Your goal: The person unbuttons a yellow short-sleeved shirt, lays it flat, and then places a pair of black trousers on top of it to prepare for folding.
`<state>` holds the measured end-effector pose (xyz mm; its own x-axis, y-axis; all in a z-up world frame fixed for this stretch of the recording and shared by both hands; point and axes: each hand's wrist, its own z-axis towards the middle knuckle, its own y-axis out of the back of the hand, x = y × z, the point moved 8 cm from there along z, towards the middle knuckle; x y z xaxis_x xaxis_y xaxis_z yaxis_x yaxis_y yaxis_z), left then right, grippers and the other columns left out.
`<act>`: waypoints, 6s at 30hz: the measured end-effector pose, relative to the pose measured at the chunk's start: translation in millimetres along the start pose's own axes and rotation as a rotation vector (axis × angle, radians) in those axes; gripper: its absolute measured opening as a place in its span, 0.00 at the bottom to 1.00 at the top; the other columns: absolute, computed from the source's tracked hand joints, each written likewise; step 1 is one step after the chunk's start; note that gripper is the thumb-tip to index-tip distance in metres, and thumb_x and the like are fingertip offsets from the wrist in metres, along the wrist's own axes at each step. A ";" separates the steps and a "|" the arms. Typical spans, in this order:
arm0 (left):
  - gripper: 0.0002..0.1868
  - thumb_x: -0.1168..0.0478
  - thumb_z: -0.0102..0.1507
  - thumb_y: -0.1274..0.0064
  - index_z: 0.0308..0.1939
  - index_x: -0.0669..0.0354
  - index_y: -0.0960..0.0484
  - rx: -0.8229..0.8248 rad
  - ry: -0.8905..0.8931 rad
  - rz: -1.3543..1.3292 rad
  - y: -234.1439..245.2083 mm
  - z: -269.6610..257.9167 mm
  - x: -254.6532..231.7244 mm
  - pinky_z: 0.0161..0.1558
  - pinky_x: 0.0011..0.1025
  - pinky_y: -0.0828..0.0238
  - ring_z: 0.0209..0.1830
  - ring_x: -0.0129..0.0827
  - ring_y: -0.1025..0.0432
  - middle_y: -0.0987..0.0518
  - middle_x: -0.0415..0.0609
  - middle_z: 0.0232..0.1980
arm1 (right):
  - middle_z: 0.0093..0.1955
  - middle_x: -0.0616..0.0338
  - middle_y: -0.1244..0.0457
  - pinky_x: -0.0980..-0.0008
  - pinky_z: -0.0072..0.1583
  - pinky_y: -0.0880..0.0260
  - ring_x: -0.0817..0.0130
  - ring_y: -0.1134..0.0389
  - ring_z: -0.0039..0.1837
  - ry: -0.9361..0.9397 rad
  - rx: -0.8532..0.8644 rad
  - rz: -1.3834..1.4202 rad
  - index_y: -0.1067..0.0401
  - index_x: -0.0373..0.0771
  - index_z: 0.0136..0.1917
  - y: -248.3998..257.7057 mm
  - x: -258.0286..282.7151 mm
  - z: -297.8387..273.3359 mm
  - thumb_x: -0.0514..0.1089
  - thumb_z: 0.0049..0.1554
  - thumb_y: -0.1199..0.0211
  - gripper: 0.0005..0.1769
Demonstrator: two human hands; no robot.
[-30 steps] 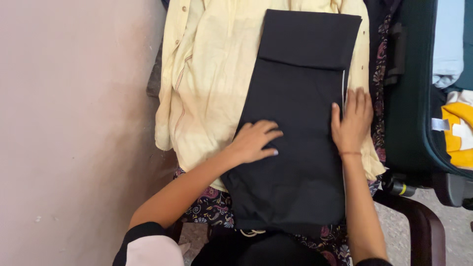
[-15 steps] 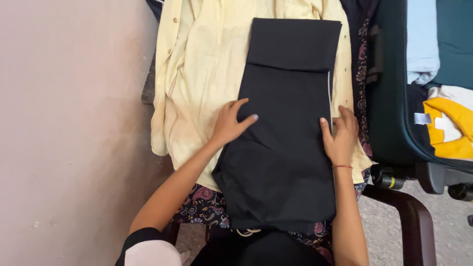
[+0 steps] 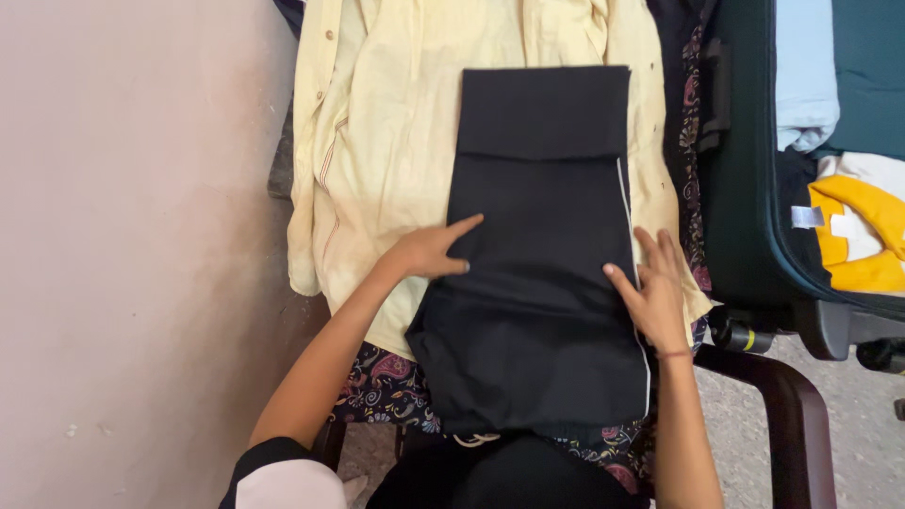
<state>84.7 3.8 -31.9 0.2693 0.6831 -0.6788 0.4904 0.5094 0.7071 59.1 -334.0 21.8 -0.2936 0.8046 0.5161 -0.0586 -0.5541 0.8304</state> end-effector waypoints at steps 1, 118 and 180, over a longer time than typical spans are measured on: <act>0.55 0.52 0.55 0.36 0.81 0.43 0.52 0.132 0.089 -0.012 -6.5 -7.1 -3.3 0.45 0.37 0.23 0.39 0.47 0.19 0.17 0.59 0.41 | 0.80 0.47 0.43 0.51 0.80 0.55 0.39 0.55 0.85 0.008 0.019 0.033 0.26 0.22 0.34 3.3 4.7 -8.1 0.54 0.59 0.35 0.29; 0.49 0.28 0.57 0.48 0.76 0.45 0.38 0.094 -0.123 0.444 -80.7 -1.4 -59.1 0.75 0.59 0.62 0.84 0.48 0.62 0.57 0.56 0.84 | 0.79 0.42 0.46 0.43 0.78 0.53 0.44 0.48 0.81 0.244 -0.111 -0.074 0.34 0.40 0.75 -98.9 79.3 153.4 0.48 0.67 0.43 0.25; 0.92 0.35 0.29 0.21 0.81 0.35 0.76 0.174 0.344 0.445 11.2 81.7 -20.0 0.65 0.84 0.77 0.83 0.56 0.86 0.83 0.59 0.83 | 0.83 0.39 0.52 0.35 0.78 0.63 0.42 0.55 0.84 0.329 -0.056 -0.332 0.42 0.45 0.82 -130.4 94.0 313.7 0.53 0.67 0.44 0.33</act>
<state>152.5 -47.0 -26.6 0.2102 0.9569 -0.2003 0.5282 0.0613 0.8469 338.5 -119.2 27.8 -0.5366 0.8349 0.1227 -0.2495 -0.2959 0.9220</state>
